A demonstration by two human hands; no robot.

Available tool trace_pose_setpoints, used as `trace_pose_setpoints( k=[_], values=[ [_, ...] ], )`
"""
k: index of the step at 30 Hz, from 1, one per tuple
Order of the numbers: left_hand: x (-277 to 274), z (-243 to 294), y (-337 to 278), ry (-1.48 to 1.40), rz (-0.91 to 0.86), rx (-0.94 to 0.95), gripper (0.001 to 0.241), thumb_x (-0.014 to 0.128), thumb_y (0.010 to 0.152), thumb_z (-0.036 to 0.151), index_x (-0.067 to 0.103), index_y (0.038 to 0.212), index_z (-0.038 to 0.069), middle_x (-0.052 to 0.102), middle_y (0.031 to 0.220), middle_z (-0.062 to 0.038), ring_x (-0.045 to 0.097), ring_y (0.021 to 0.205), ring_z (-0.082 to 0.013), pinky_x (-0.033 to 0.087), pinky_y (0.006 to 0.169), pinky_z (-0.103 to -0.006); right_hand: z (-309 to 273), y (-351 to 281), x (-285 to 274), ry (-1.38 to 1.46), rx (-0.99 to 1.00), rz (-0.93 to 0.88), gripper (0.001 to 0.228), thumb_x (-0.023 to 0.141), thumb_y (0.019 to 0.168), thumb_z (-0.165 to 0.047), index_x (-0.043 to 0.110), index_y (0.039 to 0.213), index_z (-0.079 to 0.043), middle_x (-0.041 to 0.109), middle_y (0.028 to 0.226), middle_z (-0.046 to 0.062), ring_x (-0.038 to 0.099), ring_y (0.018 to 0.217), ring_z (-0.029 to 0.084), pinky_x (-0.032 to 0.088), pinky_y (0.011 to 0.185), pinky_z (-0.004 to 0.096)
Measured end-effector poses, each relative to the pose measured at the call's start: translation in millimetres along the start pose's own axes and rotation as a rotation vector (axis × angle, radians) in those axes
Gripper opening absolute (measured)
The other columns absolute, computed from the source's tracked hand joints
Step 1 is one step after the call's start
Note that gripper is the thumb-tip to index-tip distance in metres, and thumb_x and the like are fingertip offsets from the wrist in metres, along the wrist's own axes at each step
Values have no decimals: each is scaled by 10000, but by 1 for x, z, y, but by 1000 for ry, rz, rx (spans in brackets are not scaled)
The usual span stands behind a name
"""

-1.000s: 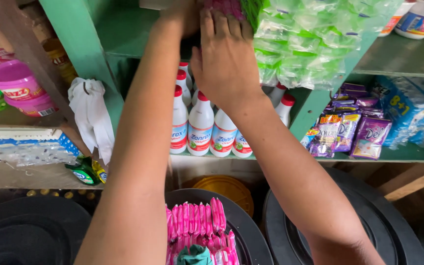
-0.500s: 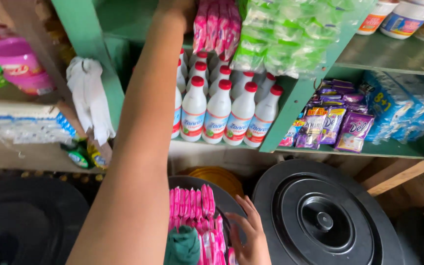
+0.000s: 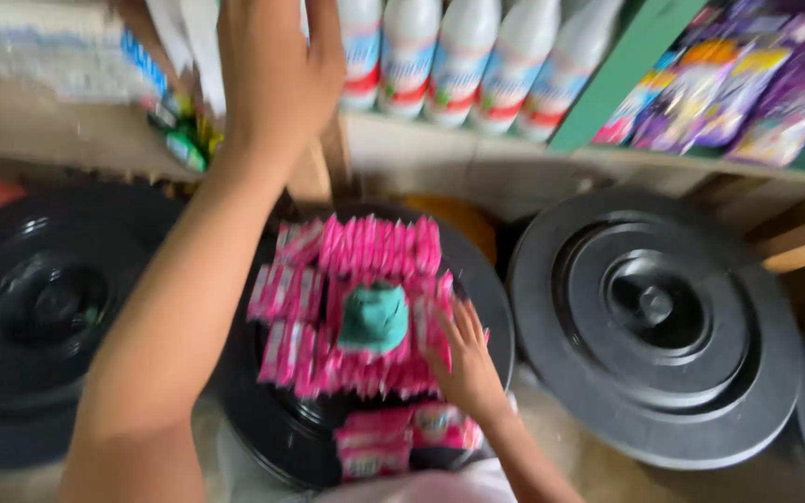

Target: The person wipes detergent packets with a cloth and places them onto a shelf in a small grocery store.

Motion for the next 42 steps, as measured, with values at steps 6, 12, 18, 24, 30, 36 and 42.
trace_pose_setpoints(
  k=[6,12,18,24,30,36,42],
  values=[
    [-49,20,-230,-140,-275,-361,232,601,1036,60,639,1262,94,641,1255,-125,587,1245,-345,432,1076,-486,-10,11,49,-35,-102,41,533,552,1001,-102,482,1527,-64,361,1606,266,289,1518,493,290,1248,546],
    [-60,41,-367,-92,-521,-722,406,651,1013,227,589,1404,132,553,1459,-125,490,1407,-341,164,1193,-657,-19,12,36,16,-30,20,469,529,1062,-133,498,1526,-77,350,1631,263,288,1537,478,307,1241,519],
    [-61,46,-384,-99,-523,-708,458,639,1030,263,539,1458,133,478,1549,-133,436,1462,-344,212,1233,-612,-29,16,28,199,-46,77,426,490,1107,-115,498,1528,-55,364,1662,231,312,1589,438,263,1313,503],
    [-62,38,-389,-112,-460,-751,486,633,1024,275,526,1459,86,482,1542,-147,441,1456,-348,282,1208,-557,-102,54,15,98,-246,-62,570,710,961,-219,522,1467,-36,410,1601,216,312,1534,429,265,1264,523],
    [-88,18,-390,-105,-360,-789,545,642,1031,312,500,1484,46,465,1543,-244,470,1396,-403,385,1168,-519,-88,70,43,95,-285,-228,424,720,969,-224,646,1363,-85,632,1425,165,588,1359,346,477,1144,484],
    [-95,3,-406,-215,-480,-1177,628,749,922,350,539,1424,36,655,1284,-186,647,1119,-316,513,973,-408,-62,104,66,1006,214,-85,336,581,1077,-233,637,1321,-10,715,1262,152,712,1129,281,604,1031,457],
    [-76,-22,-471,-721,-228,-1298,511,728,956,242,573,1376,-3,671,1180,-98,658,1038,-141,543,893,-270,-49,118,100,1567,303,-137,373,425,1093,-265,607,1296,-11,686,1323,148,690,1209,258,544,1099,449]
  ],
)
Point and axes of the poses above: each hand's wrist, its own y-axis towards the middle knuckle, its own x-axis out of the palm, z = x × y, the point moved 4 cm from there along y, towards the middle knuckle
